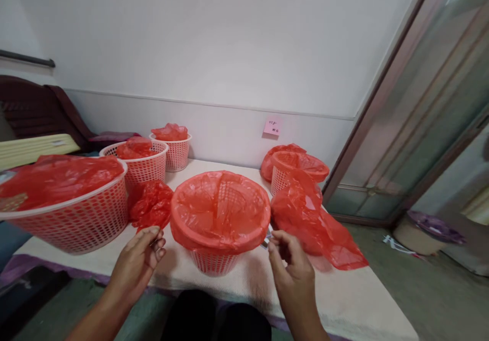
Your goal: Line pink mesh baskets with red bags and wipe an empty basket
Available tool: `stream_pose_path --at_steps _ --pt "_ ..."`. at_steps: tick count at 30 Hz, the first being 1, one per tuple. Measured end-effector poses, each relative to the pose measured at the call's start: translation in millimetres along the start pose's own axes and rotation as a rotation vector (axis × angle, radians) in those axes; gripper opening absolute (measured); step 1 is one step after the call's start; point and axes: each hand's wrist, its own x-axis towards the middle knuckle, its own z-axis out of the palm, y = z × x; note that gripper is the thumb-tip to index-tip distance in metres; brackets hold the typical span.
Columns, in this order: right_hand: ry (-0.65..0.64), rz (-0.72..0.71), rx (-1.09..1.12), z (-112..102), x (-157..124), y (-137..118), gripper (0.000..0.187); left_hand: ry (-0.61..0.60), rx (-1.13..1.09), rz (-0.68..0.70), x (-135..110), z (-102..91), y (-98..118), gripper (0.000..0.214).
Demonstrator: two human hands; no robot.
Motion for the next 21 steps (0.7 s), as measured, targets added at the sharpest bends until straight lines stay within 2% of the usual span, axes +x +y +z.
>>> stream_pose_path --at_steps 2,4,8,11,16,18,21 --pt "-0.082 -0.247 -0.14 2.9 -3.3 -15.4 0.022 -0.047 0.022 -0.004 4.3 4.2 2.1 0.016" --pt "-0.166 -0.425 -0.252 10.0 -4.6 -26.8 0.027 -0.08 0.041 -0.011 12.3 9.8 2.8 0.017" --pt "-0.284 -0.65 -0.529 25.1 2.2 -31.9 0.037 -0.102 0.071 -0.026 29.9 16.7 5.7 0.014" --pt "-0.362 -0.697 -0.655 29.5 7.3 -24.0 0.032 -0.132 0.091 -0.051 35.2 18.5 9.6 0.014" --pt "-0.334 -0.736 -0.64 24.2 -3.1 -10.4 0.036 -0.219 0.121 -0.097 31.4 21.3 13.9 0.017" --pt "-0.338 -0.746 -0.634 15.9 -9.4 -13.3 0.041 -0.254 0.141 -0.102 24.8 21.1 13.6 0.02" --pt "-0.474 -0.705 -0.584 -7.3 -11.6 -33.4 0.049 -0.301 0.161 -0.093 3.7 18.5 9.1 0.022"
